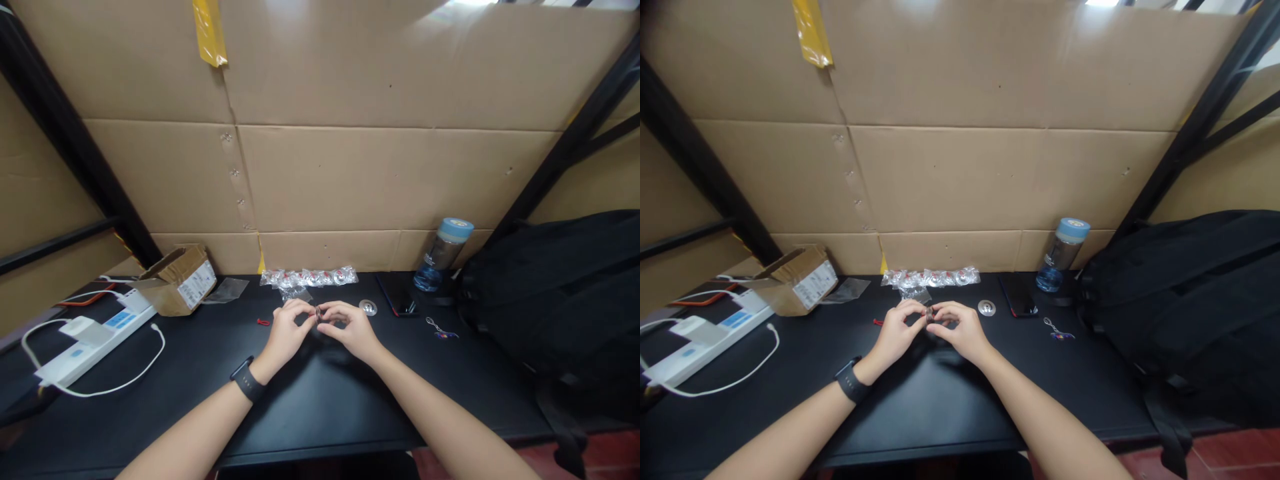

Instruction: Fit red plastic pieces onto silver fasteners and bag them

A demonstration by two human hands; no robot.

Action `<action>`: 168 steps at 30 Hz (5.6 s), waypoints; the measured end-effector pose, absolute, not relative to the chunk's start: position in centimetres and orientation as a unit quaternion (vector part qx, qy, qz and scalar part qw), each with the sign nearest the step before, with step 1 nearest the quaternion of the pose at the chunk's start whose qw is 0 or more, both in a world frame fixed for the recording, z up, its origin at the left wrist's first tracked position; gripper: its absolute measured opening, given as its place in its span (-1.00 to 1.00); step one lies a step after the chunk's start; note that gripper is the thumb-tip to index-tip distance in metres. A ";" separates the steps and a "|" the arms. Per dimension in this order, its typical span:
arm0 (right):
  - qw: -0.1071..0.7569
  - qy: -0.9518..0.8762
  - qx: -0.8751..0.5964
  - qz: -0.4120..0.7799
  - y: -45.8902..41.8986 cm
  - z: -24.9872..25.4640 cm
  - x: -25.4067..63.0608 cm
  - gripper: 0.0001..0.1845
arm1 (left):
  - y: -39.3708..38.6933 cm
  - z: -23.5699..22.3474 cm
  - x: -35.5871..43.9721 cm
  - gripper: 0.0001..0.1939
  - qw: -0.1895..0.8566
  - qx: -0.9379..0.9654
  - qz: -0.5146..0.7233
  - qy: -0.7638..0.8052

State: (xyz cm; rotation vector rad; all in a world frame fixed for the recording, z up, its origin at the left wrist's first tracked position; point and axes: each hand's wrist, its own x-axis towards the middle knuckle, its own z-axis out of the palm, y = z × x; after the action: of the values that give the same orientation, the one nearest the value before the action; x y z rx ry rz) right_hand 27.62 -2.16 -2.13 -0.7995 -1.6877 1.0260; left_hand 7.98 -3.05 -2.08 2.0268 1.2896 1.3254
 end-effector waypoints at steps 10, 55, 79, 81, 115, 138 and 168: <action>0.490 -0.671 -0.319 0.456 -2.2 -2.3 27.3 -0.69 | -3.0 -2.3 7.9 -0.89 0.192 0.724 0.465 0.473; 0.335 -0.865 -0.324 0.187 -2.1 -0.7 29.6 -0.93 | -3.9 -1.9 7.8 -0.76 0.168 0.850 0.268 0.422; 0.194 -0.811 -0.539 0.116 2.8 -1.6 38.1 -0.69 | -1.1 -1.0 0.5 -0.89 0.045 0.835 0.162 0.524; 0.195 -0.808 -0.544 0.111 2.7 -1.4 38.1 -0.69 | -1.3 -0.9 0.8 -0.92 0.048 0.835 0.164 0.523; 0.486 -0.739 -0.332 0.327 -1.5 -0.7 29.3 -0.76 | -2.1 0.0 3.7 -0.81 0.185 0.810 0.298 0.471; 0.543 -0.712 -0.295 0.334 -3.4 -0.8 26.5 -0.65 | -3.4 -0.5 8.1 -0.75 0.483 0.604 0.499 0.391; 0.534 -0.662 -0.316 0.420 -2.9 -1.6 26.4 -0.63 | -4.6 0.1 8.0 -0.86 0.115 0.750 0.392 0.520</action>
State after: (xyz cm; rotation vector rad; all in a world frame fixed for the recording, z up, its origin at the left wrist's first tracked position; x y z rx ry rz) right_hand 26.40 -2.90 -1.64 -0.7540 -1.5777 0.9997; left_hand 8.01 -4.55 0.12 2.1981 1.5240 1.1503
